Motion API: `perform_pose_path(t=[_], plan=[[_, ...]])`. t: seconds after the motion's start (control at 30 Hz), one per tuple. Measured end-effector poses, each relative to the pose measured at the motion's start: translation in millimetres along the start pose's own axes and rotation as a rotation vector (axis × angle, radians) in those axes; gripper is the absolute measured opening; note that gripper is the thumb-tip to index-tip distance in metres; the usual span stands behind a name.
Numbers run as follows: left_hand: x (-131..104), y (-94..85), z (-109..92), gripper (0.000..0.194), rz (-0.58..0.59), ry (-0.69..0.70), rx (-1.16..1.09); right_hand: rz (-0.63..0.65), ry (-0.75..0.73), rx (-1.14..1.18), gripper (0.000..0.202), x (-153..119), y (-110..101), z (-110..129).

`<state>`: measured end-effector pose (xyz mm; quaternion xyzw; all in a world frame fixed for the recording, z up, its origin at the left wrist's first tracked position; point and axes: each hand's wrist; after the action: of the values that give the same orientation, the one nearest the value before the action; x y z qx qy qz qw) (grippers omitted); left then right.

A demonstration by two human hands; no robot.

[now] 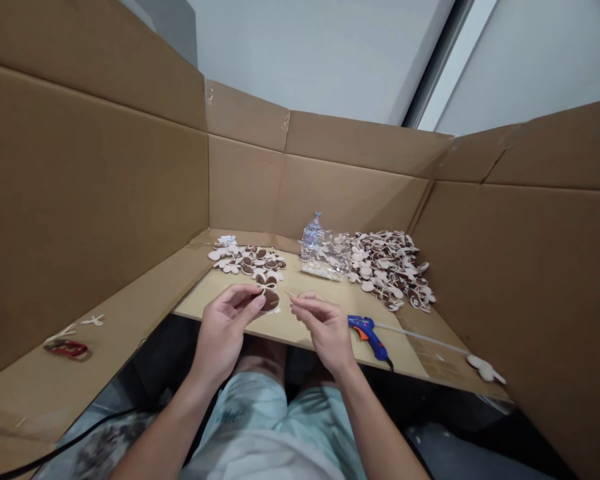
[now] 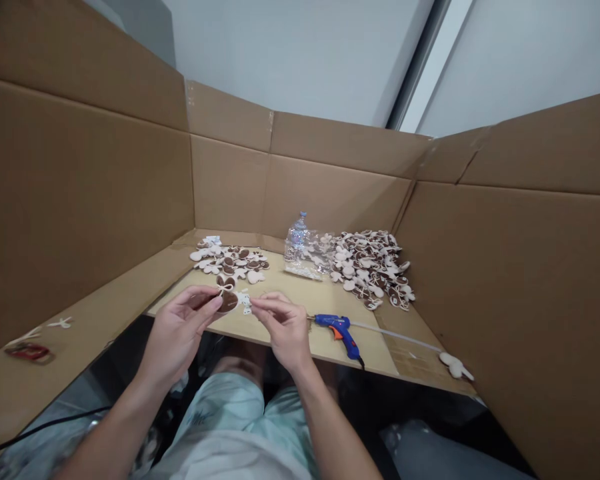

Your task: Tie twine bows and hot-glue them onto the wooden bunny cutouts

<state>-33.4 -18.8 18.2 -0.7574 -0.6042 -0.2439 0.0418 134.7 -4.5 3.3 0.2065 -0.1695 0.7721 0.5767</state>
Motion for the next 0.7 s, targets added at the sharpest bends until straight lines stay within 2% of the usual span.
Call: perform_pose_path(t=[0.17, 0.37, 0.7], plan=[[-6.2, 4.2, -0.3, 0.003, 0.025, 0.077, 0.213, -0.029, -0.131, -0.199, 0.012, -17.4, 5.7, 21.0], [-10.9, 9.9, -6.2, 0.012, 0.049, 0.122, 0.405, -0.128, -0.194, -0.39, 0.007, -26.9, 14.1, 21.3], [-14.7, 17.0, -13.4, 0.014, 0.088, 0.159, 0.395, -0.17, -0.25, -0.563, 0.009, -27.4, 16.3, 28.4]])
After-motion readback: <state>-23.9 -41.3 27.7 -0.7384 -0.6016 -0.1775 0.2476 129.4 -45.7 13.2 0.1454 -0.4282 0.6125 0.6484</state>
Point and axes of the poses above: each hand's wrist, its own x-axis towards the middle knuckle, its own y-axis out of the palm, z = x × y, and after that the axes turned 15 degrees about z, right-handed
